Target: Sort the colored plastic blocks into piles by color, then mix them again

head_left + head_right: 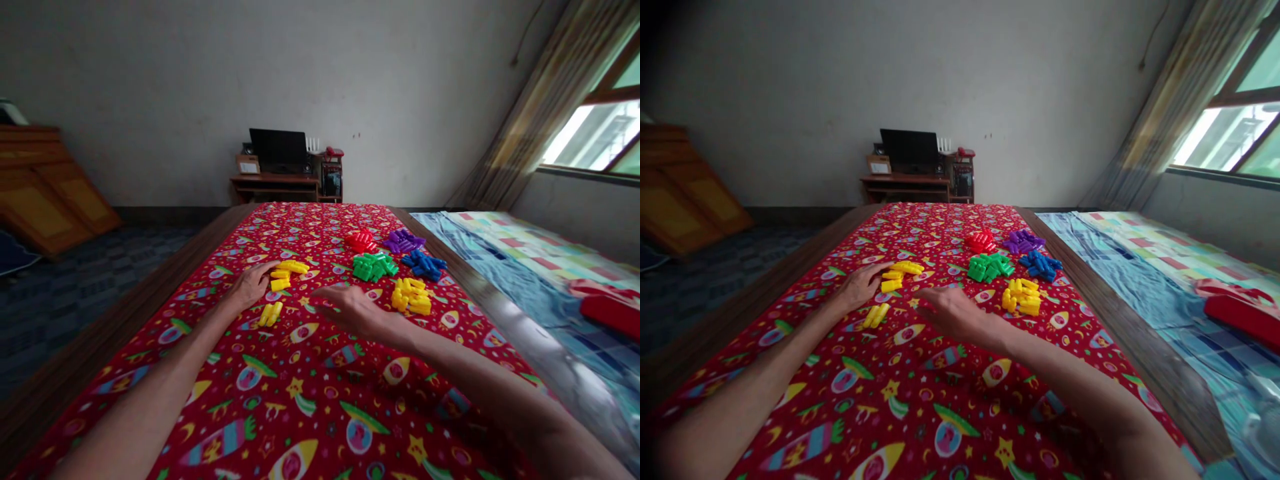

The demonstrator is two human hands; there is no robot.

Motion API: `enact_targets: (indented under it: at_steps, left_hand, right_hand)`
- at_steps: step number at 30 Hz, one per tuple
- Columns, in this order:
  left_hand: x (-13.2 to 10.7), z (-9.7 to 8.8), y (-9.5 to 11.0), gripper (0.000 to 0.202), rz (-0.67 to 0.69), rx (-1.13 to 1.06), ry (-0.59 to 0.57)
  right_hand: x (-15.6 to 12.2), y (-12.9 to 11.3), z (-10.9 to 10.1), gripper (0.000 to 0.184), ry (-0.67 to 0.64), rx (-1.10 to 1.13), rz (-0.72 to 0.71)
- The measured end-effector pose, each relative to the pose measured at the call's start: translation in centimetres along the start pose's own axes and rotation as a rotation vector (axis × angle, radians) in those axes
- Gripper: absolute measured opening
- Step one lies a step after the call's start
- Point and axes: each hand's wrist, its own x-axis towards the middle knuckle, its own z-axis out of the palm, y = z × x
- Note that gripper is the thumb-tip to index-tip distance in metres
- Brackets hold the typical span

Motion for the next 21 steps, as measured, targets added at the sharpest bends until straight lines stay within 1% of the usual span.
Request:
enact_targets:
  at_steps: [2, 4, 5, 6, 8, 10, 12, 14, 15, 17, 19, 21]
  left_hand:
    - [-0.1, -0.1, 0.1, 0.051, -0.001, -0.004, -0.001]
    - [-0.1, -0.3, 0.2, 0.051, -0.007, -0.003, 0.002]
    - [-0.1, -0.3, 0.2, 0.051, -0.008, -0.002, 0.004]
    - [-0.2, -0.3, 0.2, 0.051, -0.007, -0.001, 0.006]
    - [-0.2, -0.3, 0.1, 0.051, 0.001, -0.004, 0.014]
    - [-0.2, -0.2, 0.1, 0.050, 0.006, -0.013, 0.015]
    - [-0.1, -0.1, 0.1, 0.050, 0.007, -0.026, 0.012]
    - [-0.1, 0.1, 0.1, 0.050, 0.000, -0.036, 0.013]
    - [-0.1, 0.1, 0.0, 0.050, -0.003, -0.040, 0.018]
    - [0.0, 0.3, -0.1, 0.052, -0.002, -0.047, 0.025]
    - [0.2, 0.4, -0.2, 0.054, 0.004, -0.053, 0.027]
    - [0.3, 0.5, -0.5, 0.055, 0.007, -0.052, 0.024]
  right_hand:
    - [3.2, -1.3, 3.4, 0.031, -0.096, -0.049, -0.096]
    - [5.5, -2.4, 6.1, 0.039, -0.183, -0.144, -0.167]
    - [6.2, -2.8, 7.0, 0.037, -0.220, -0.193, -0.177]
    - [6.7, -3.1, 7.6, 0.030, -0.255, -0.236, -0.171]
    - [6.6, -3.2, 7.5, 0.019, -0.303, -0.284, -0.127]
    - [5.5, -2.8, 6.1, 0.017, -0.314, -0.269, -0.091]
    - [3.5, -1.8, 3.7, 0.015, -0.246, -0.219, -0.066]
    - [0.8, -0.3, 0.5, 0.016, -0.099, -0.195, -0.013]
    - [-0.7, 0.7, -1.3, 0.017, -0.012, -0.213, 0.031]
    - [-4.0, 2.7, -4.7, 0.016, 0.119, -0.278, 0.146]
    - [-7.3, 4.8, -7.5, 0.013, 0.154, -0.335, 0.258]
    - [-10.1, 6.4, -9.4, 0.012, 0.161, -0.332, 0.309]
